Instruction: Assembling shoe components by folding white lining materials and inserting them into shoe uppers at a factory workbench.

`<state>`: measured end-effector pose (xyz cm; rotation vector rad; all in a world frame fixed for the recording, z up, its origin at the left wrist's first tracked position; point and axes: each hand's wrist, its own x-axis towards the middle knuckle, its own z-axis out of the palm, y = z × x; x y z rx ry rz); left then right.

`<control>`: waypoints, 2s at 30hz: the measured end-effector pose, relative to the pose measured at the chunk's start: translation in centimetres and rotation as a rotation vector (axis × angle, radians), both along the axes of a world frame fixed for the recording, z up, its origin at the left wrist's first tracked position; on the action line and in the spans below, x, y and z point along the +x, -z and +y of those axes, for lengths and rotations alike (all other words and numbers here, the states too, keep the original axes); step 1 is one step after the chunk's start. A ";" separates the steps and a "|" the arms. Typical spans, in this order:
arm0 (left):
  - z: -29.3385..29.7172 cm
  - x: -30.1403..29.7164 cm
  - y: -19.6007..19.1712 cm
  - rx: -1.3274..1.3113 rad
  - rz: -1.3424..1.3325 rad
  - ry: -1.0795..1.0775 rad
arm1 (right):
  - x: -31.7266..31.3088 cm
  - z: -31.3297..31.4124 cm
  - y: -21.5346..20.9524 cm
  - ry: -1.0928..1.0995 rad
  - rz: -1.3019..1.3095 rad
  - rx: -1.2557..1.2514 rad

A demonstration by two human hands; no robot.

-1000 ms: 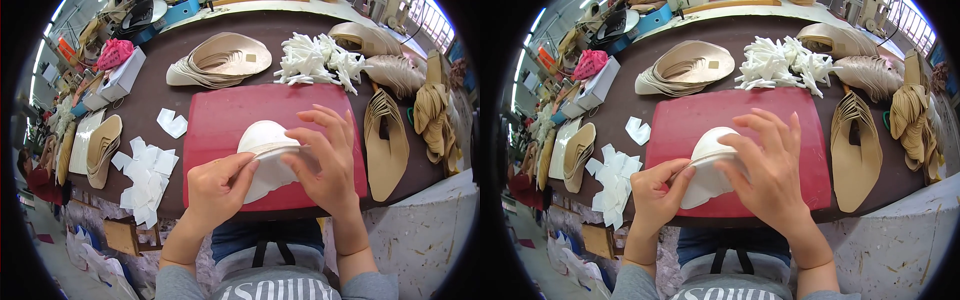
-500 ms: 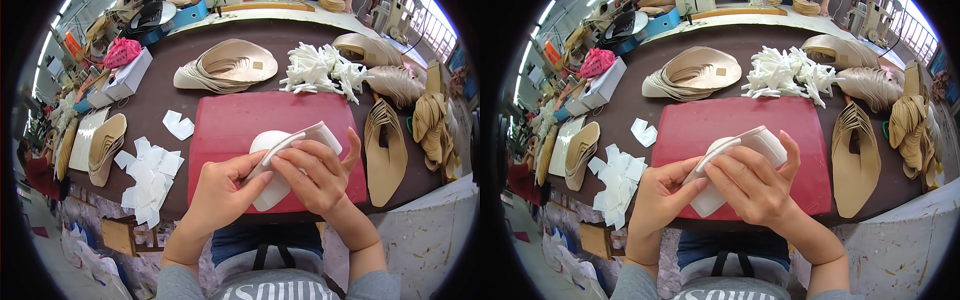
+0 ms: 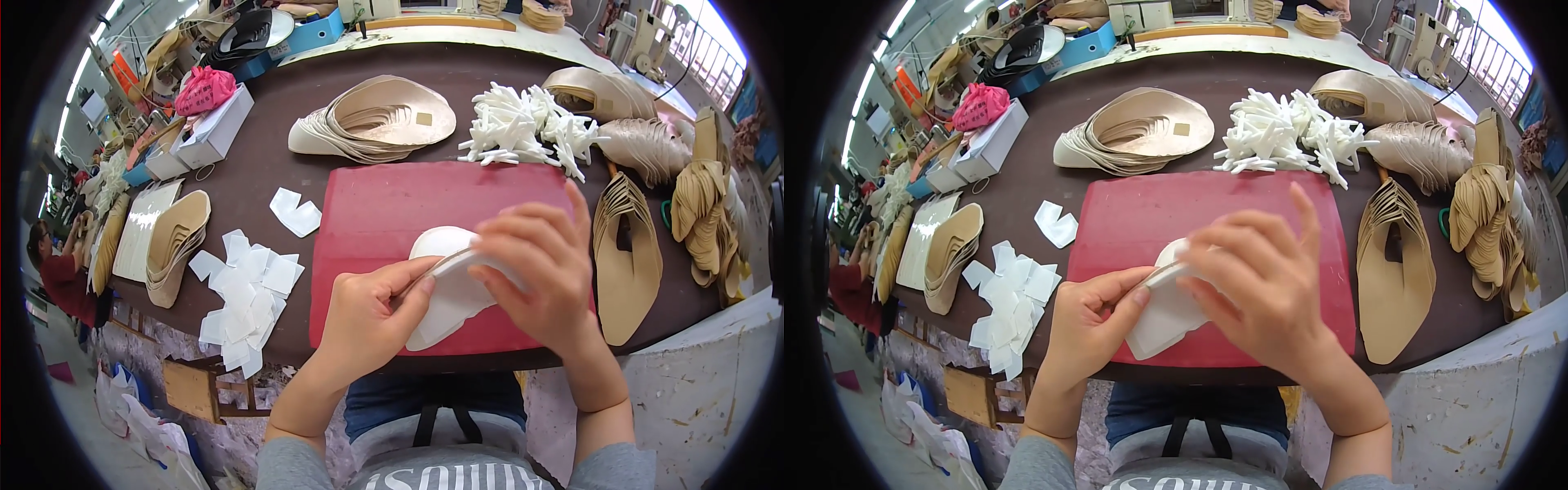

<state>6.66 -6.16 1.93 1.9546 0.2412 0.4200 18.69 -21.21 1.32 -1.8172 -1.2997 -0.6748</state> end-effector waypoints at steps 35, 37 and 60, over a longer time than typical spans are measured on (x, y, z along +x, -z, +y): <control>-0.4 -2.1 -0.2 0.502 -0.512 -0.162 | 1.4 -0.8 -1.9 0.042 0.044 -0.080; -1.1 -3.0 0.9 0.333 -0.486 -0.039 | 1.1 -0.5 -1.5 0.067 0.058 -0.029; 4.3 4.7 -3.6 0.730 0.053 0.067 | -0.1 -7.2 4.3 -0.007 0.817 0.021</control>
